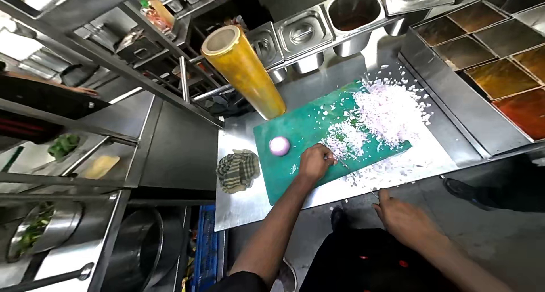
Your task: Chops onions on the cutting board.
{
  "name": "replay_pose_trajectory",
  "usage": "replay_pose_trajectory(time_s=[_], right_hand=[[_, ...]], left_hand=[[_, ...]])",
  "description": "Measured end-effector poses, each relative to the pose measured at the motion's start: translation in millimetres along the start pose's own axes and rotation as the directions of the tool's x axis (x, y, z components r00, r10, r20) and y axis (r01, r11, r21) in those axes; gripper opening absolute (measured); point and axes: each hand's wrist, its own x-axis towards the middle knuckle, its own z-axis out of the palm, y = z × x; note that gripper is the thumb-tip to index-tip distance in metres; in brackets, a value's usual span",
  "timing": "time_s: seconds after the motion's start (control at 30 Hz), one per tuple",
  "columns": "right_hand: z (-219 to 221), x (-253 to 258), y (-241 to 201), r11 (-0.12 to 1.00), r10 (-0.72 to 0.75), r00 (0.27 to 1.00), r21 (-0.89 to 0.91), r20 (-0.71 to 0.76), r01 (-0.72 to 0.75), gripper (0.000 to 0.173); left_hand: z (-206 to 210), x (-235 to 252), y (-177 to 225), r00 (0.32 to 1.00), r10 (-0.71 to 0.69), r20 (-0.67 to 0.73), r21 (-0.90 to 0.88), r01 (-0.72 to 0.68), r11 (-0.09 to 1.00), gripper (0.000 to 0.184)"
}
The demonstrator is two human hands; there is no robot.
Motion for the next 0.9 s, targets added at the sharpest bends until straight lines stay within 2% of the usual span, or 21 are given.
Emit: replay_pose_trajectory(time_s=[0.1, 0.2, 0.33, 0.47, 0.53, 0.63, 0.77, 0.9], right_hand=[[-3, -16, 1, 0.999, -0.032, 0.996, 0.001, -0.079, 0.032, 0.047], [20, 2, 7, 1.000, 0.003, 1.000, 0.030, -0.019, -0.002, 0.049], [-1, -16, 0, 1.000, -0.005, 0.999, 0.020, -0.038, 0.006, 0.048], [19, -4, 6, 0.999, -0.010, 1.000, 0.049, -0.003, 0.010, 0.049], [11, -4, 2, 0.999, -0.013, 1.000, 0.042, 0.012, 0.012, 0.048], [-3, -24, 0, 0.999, -0.024, 1.000, 0.035, -0.013, 0.024, 0.049], [25, -3, 7, 0.999, 0.001, 1.000, 0.048, 0.002, -0.001, 0.050], [27, 6, 3, 0.999, -0.003, 1.000, 0.043, -0.030, 0.005, 0.048]], left_hand=[[1, 0, -5, 1.000, 0.018, -0.010, -0.009, -0.018, 1.000, 0.019], [4, 1, -8, 0.997, 0.060, -0.039, -0.011, -0.061, 0.998, 0.019], [8, -1, -14, 0.990, 0.109, -0.088, -0.030, -0.112, 0.993, 0.020], [9, -1, -18, 0.982, 0.146, -0.118, -0.041, -0.151, 0.988, 0.021], [8, -1, -20, 0.980, 0.153, -0.124, -0.046, -0.159, 0.986, 0.021], [12, -3, -26, 0.961, 0.214, -0.178, -0.035, -0.223, 0.974, 0.022], [23, -4, -39, 0.897, 0.333, -0.291, 0.000, -0.348, 0.938, 0.019], [22, -11, -41, 0.898, 0.351, -0.267, 0.007, -0.362, 0.932, 0.012]])
